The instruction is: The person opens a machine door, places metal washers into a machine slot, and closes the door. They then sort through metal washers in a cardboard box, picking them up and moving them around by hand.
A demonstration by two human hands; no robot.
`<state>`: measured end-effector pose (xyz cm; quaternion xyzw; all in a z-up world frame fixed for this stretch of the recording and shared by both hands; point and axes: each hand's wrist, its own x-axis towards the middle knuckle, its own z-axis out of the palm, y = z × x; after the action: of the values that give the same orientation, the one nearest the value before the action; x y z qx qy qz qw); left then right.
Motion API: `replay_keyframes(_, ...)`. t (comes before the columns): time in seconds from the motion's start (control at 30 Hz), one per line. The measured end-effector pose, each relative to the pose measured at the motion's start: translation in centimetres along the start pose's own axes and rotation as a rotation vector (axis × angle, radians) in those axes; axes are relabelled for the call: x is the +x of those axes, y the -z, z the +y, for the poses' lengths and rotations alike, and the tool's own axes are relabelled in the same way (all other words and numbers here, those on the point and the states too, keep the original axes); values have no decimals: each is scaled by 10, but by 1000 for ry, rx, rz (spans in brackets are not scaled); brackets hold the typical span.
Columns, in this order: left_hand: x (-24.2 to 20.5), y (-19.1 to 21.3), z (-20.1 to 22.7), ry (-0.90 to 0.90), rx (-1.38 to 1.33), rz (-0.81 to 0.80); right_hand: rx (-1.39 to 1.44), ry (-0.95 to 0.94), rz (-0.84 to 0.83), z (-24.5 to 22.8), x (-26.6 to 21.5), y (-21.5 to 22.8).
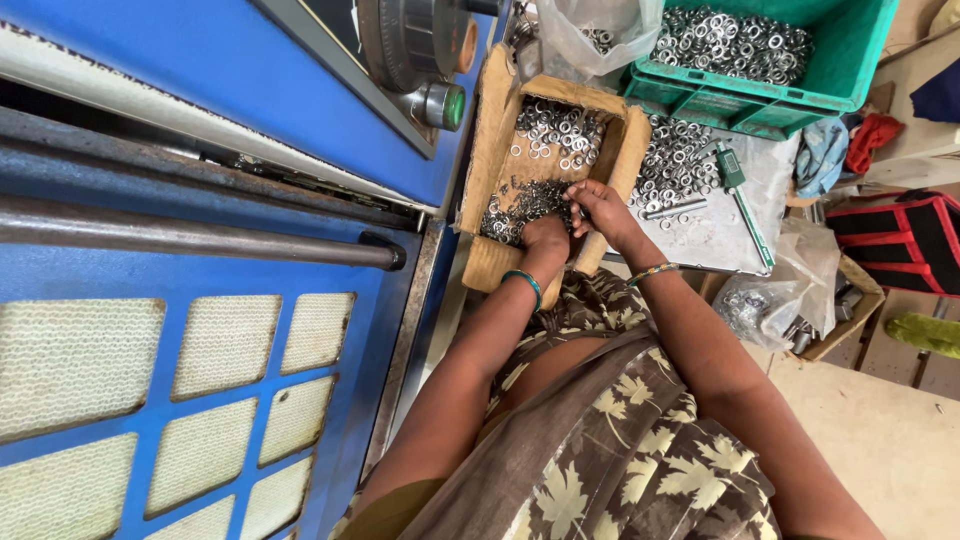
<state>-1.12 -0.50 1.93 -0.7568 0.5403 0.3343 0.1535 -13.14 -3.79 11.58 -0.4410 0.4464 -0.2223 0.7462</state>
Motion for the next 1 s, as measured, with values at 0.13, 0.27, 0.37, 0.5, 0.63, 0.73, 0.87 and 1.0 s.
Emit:
replay_keyframes(0.13, -9, 7, -2, -4, -88, -4, -2, 6, 5, 0, -2, 0)
replay_keyframes(0.27, -13, 11, -16, -81, -178, -27, -7, 5, 8, 3, -1, 1)
replay_keyframes(0.37, -9, 17, -25, -125, -257, -108, -11, 11, 13, 5, 0, 2)
replay_keyframes(0.5, -3, 23, -30, -150, -294, -250, -8, 11, 5, 7, 2, 2)
replay_keyframes(0.63, -8, 22, -25, -100, -253, -179, -22, 5, 18, 7, 0, 2)
replay_keyframes(0.73, -13, 22, -22, -94, -238, -126, -29, 1, 17, 5, -1, 2)
replay_keyframes(0.87, -16, 25, -23, -76, -271, -125, -25, 7, 6, 4, -3, 0)
replay_keyframes(1.0, -16, 35, -36, -93, -326, -72, -38, 2, 10, 2, -3, 2)
